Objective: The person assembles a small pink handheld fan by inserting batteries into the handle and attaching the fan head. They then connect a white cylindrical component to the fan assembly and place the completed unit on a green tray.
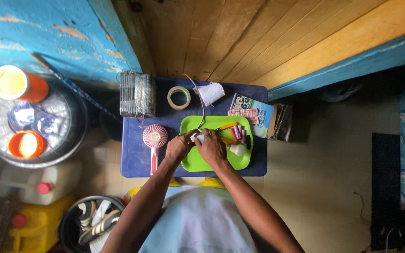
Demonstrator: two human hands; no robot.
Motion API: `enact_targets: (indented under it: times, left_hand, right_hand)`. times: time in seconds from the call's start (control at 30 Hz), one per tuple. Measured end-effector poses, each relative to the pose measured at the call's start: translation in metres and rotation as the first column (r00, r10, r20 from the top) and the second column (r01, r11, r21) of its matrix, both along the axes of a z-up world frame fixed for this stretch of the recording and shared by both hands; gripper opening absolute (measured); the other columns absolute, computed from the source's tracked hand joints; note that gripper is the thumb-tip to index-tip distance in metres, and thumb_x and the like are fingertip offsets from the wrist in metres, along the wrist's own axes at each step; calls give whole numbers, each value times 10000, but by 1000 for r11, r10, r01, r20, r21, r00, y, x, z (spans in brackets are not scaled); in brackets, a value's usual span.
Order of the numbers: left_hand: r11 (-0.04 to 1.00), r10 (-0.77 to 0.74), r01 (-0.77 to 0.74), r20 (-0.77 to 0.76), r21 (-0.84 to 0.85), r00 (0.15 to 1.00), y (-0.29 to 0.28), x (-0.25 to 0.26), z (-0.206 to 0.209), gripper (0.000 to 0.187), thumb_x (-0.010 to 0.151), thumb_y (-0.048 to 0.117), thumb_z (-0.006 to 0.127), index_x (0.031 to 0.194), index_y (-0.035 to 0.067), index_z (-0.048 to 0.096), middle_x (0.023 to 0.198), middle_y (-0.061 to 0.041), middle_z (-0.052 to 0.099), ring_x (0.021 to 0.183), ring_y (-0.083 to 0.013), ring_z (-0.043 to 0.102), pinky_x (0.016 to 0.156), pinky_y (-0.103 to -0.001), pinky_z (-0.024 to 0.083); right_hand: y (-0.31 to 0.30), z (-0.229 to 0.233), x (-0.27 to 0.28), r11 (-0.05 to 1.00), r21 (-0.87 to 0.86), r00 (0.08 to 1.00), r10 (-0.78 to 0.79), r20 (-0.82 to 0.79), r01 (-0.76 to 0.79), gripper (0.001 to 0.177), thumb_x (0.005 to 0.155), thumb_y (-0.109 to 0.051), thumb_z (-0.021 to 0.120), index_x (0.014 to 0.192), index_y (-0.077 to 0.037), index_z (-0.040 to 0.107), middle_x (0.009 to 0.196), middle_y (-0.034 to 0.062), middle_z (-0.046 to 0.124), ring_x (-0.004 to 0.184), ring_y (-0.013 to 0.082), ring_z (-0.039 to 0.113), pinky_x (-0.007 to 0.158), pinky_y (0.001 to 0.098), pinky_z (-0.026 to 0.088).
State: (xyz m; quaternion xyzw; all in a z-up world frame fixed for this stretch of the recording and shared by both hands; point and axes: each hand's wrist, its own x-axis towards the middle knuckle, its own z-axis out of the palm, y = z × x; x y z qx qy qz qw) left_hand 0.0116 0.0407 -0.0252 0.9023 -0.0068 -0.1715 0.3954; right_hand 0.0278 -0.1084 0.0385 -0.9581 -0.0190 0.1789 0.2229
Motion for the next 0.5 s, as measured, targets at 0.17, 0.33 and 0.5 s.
enact_targets:
  times: [0.17, 0.33, 0.5]
  left_hand:
    - [995, -66, 65, 1, 77, 998, 3, 7, -8, 457, 900, 300, 726, 1344, 334, 625, 1072, -100, 753, 921, -361, 719, 759, -480, 572]
    - [993, -85, 90, -64, 80, 994, 3, 11, 6, 511, 886, 285, 716, 1381, 361, 613, 1035, -112, 755, 926, -340, 726, 789, -471, 575]
    - [999, -44, 47, -107, 22, 993, 2, 10, 6, 509, 873, 364, 752, 1362, 342, 610, 1053, -76, 773, 959, -319, 732, 810, -463, 576]
  right_hand:
    - [-7, 7, -10, 976, 49, 960, 197, 198, -211, 587, 773, -255, 732, 1312, -64, 597, 1319, 226, 552, 1149, 439, 596, 904, 493, 517]
    - [-10, -25, -18, 985, 77, 972, 136, 193, -153, 482, 879, -275, 684, 1300, -55, 607, 1368, 249, 560, 1133, 434, 632, 889, 488, 549]
    - [-9, -22, -4, 979, -115, 959, -192, -206, 171, 517, 1040, -533, 624, 1280, -75, 640, 1189, 217, 718, 1095, 394, 703, 925, 479, 549]
